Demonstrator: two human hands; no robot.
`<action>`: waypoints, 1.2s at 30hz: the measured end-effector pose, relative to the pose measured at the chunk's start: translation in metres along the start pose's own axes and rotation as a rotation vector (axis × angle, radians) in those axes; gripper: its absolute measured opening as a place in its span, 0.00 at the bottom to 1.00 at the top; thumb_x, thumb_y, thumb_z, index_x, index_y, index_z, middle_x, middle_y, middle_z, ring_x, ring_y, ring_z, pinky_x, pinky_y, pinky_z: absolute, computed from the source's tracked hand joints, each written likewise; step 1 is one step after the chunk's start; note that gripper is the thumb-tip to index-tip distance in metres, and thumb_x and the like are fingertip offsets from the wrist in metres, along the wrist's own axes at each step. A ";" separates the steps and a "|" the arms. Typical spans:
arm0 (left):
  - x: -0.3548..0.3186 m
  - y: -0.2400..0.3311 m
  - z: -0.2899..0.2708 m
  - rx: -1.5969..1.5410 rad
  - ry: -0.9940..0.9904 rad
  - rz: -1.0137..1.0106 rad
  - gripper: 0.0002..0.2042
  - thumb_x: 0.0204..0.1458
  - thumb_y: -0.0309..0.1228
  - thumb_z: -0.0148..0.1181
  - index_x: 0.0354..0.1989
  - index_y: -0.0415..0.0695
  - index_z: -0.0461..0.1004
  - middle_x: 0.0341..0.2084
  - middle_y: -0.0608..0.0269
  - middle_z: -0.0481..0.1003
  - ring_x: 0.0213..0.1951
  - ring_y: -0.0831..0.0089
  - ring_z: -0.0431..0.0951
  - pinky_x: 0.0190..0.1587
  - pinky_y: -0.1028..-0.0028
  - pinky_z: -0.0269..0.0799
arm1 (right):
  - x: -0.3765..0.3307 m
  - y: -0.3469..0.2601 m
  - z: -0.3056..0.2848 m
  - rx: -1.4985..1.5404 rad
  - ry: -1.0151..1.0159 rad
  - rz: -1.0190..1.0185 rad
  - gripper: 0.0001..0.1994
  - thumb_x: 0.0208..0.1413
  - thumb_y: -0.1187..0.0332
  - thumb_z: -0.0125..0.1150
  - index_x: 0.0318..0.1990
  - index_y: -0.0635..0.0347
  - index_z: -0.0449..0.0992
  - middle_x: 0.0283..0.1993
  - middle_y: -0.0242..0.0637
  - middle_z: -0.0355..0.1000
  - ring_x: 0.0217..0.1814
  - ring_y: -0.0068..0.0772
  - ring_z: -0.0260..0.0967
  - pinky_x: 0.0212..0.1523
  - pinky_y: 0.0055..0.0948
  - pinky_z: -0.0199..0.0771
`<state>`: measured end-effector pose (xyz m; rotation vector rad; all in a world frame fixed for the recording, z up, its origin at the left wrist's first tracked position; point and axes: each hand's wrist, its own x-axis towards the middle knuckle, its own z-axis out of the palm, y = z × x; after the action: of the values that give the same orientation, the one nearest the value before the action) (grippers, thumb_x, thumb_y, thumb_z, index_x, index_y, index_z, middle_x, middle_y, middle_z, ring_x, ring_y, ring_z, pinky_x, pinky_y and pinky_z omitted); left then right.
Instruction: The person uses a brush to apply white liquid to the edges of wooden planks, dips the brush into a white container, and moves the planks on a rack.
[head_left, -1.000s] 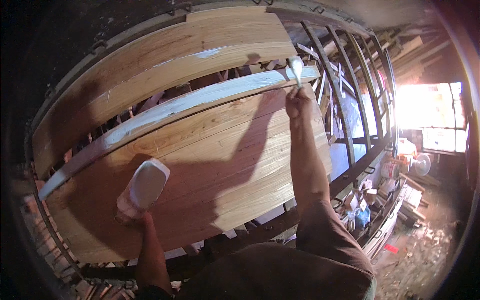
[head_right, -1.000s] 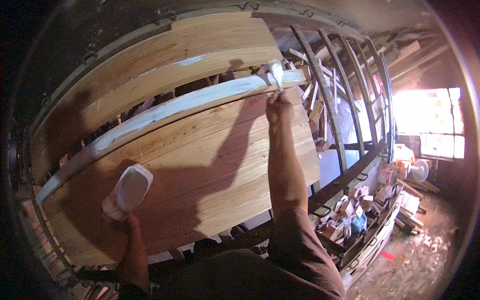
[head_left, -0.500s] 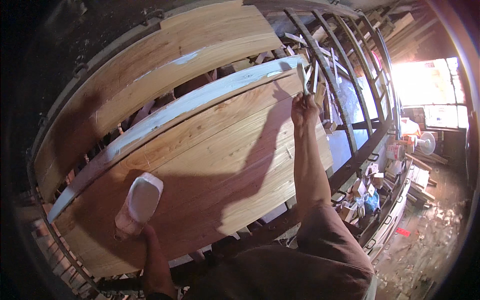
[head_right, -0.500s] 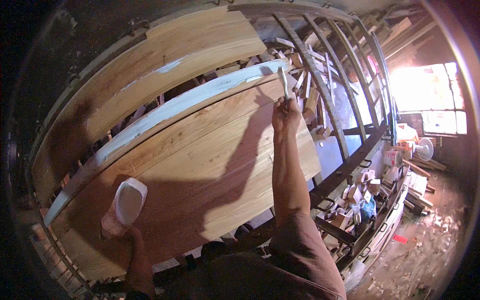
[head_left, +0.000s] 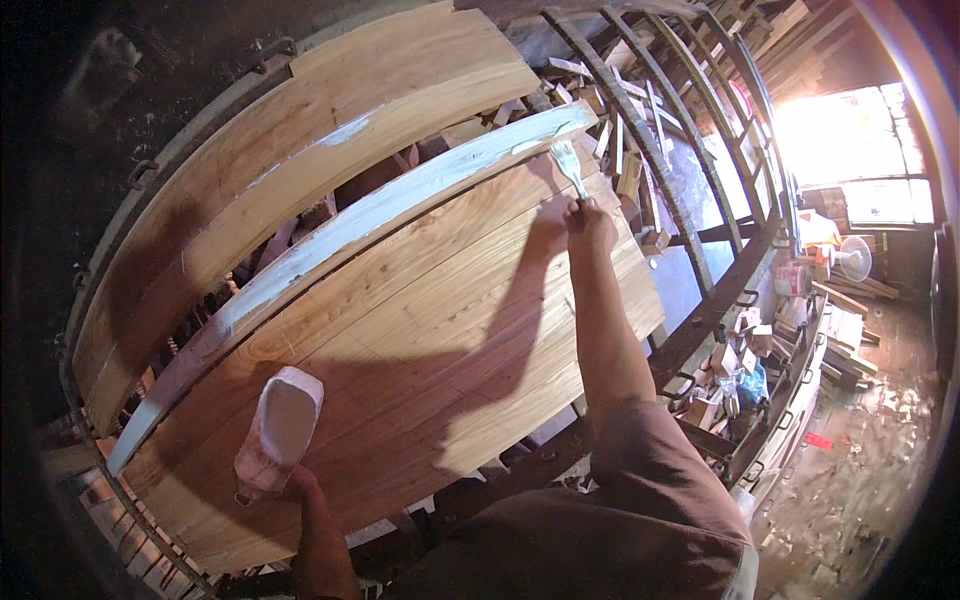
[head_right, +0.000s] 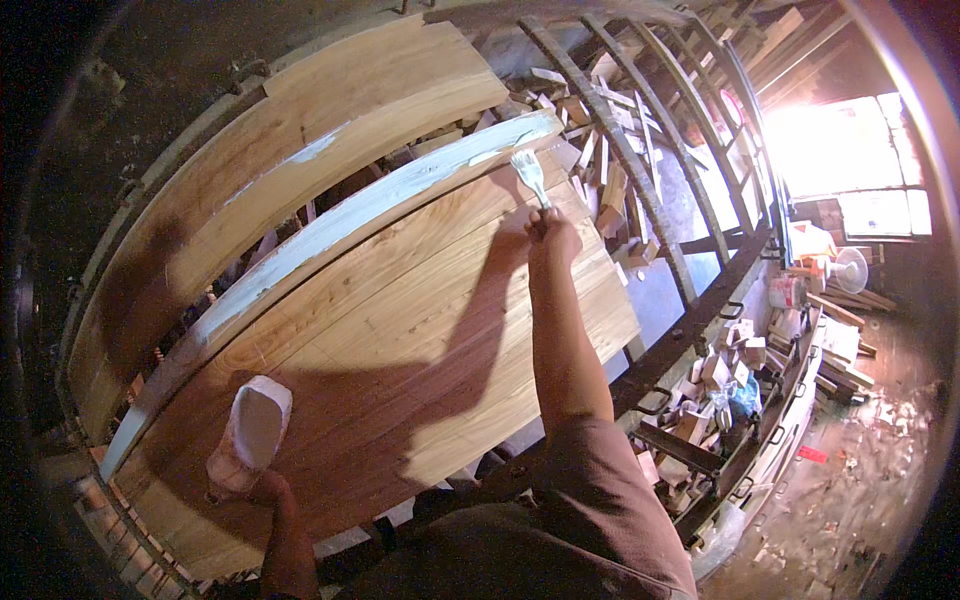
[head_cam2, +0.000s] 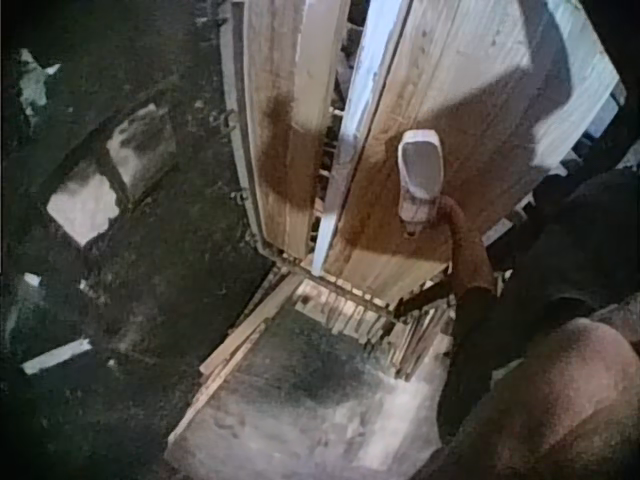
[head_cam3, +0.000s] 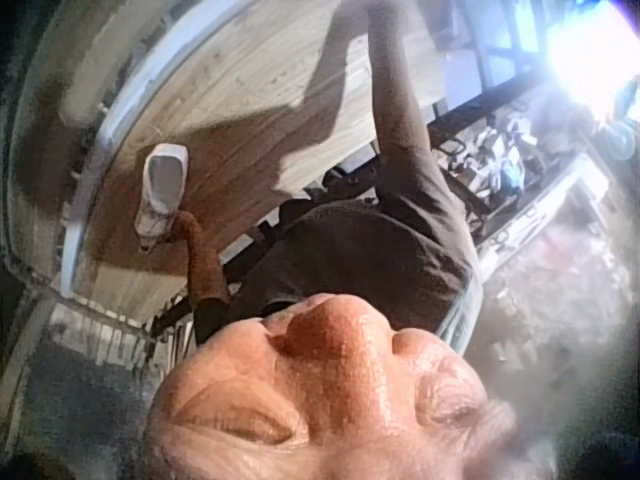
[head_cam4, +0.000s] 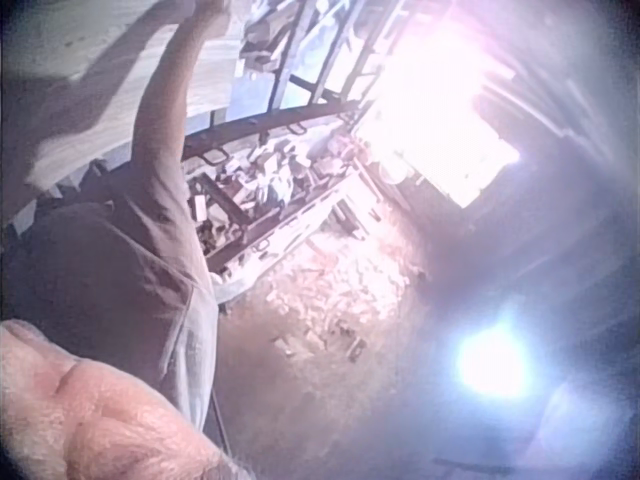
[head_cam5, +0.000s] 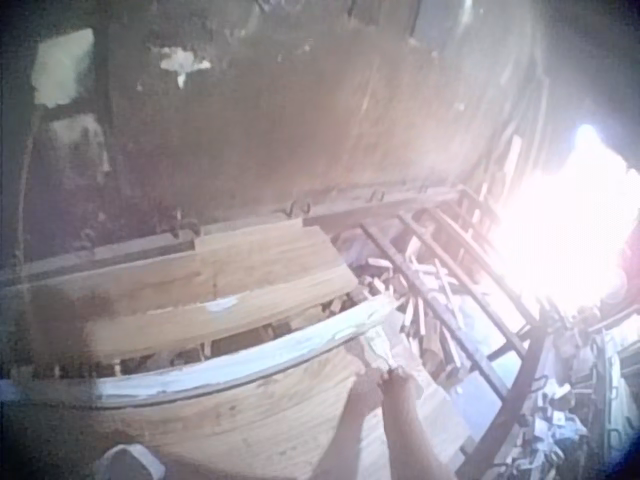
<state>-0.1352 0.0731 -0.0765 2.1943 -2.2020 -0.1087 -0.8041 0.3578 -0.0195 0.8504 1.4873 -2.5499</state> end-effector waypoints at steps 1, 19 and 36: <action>-0.002 -0.001 -0.001 0.008 0.004 -0.010 0.32 0.51 0.49 0.58 0.58 0.38 0.65 0.63 0.40 0.58 0.66 0.40 0.54 0.65 0.42 0.47 | -0.029 -0.006 0.003 -0.055 -0.025 -0.059 0.04 0.59 0.78 0.52 0.39 0.70 0.71 0.29 0.45 0.72 0.25 0.39 0.73 0.25 0.34 0.76; -0.001 -0.001 0.003 0.011 -0.012 -0.014 0.33 0.49 0.50 0.59 0.58 0.39 0.65 0.63 0.40 0.58 0.65 0.40 0.54 0.65 0.42 0.47 | 0.031 -0.114 0.069 -1.196 -0.142 -0.917 0.10 0.51 0.70 0.61 0.34 0.69 0.78 0.24 0.42 0.75 0.21 0.32 0.74 0.21 0.30 0.71; -0.008 -0.004 0.003 0.018 -0.029 -0.041 0.34 0.48 0.51 0.60 0.58 0.39 0.65 0.63 0.40 0.58 0.65 0.39 0.55 0.65 0.42 0.48 | -0.031 -0.113 0.130 -1.454 -0.496 -1.119 0.04 0.55 0.69 0.59 0.36 0.57 0.77 0.33 0.47 0.77 0.37 0.50 0.76 0.38 0.41 0.73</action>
<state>-0.1316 0.0811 -0.0797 2.2621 -2.1826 -0.1230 -0.8699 0.3041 0.1336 -0.9045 3.1041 -0.8636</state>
